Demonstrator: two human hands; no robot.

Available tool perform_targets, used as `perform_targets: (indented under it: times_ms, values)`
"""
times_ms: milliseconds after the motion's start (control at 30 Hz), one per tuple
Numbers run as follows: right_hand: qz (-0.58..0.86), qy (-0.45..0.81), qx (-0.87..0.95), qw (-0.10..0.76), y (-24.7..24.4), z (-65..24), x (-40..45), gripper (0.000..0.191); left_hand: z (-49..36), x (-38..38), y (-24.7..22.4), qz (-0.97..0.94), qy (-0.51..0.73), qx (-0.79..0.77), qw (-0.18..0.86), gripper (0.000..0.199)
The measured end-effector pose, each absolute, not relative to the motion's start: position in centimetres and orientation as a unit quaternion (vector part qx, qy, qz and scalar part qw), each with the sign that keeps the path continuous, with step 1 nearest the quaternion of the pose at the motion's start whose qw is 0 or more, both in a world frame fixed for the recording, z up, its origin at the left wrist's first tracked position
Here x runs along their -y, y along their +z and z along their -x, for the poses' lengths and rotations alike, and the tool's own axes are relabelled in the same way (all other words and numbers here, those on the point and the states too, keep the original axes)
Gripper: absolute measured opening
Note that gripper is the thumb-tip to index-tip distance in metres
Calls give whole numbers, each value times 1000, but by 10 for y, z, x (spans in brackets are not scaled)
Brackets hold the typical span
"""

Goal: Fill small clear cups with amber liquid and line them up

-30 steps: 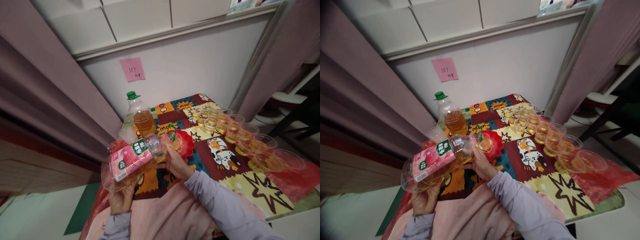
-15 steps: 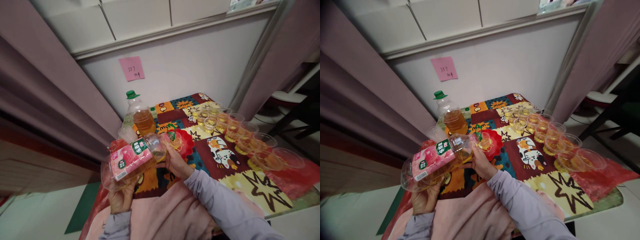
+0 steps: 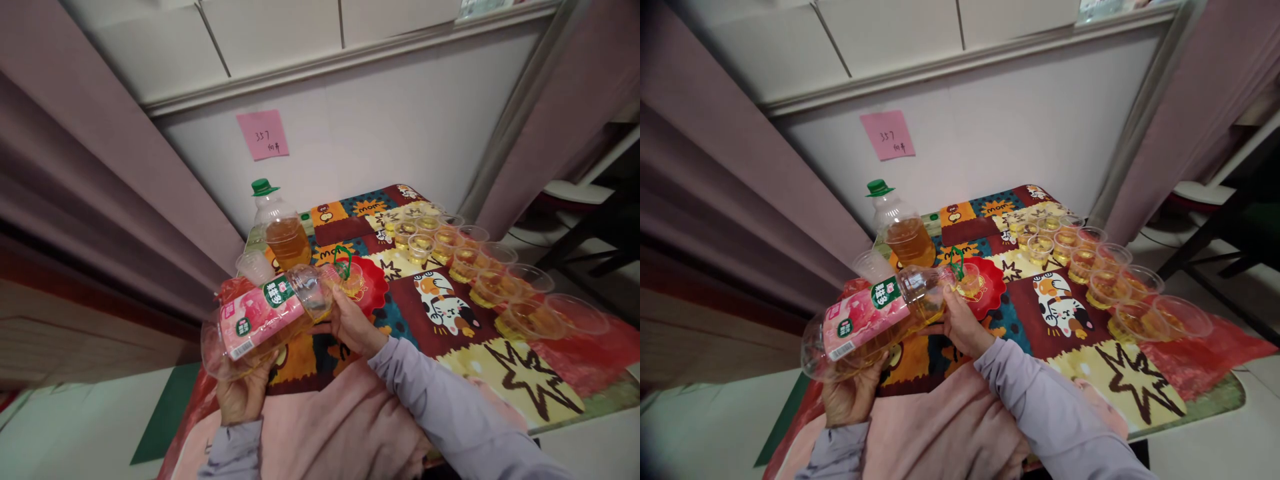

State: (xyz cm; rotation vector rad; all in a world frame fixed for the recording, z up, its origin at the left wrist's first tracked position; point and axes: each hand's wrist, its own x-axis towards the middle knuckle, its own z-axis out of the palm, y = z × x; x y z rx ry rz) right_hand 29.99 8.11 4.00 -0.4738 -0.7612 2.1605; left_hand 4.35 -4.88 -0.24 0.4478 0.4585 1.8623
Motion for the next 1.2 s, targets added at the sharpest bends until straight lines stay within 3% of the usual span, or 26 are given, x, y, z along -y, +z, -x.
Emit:
perform_targets:
  times_ms: [200,400,733,1200]
  values:
    - [184,848,305,392,38,-301,-81,64,-43,48,-5,-209,785,-184,554,66]
    - [193,844,308,393,39,-301,-81,55,-43,47,-6,-199,789,-226,535,63]
    - [202,849,301,384,36,-300,-82,58,-48,47,-3,-170,789,-326,492,52]
    - [238,803,321,441,38,-303,-74,62,-73,42,9,-151,792,-426,412,56]
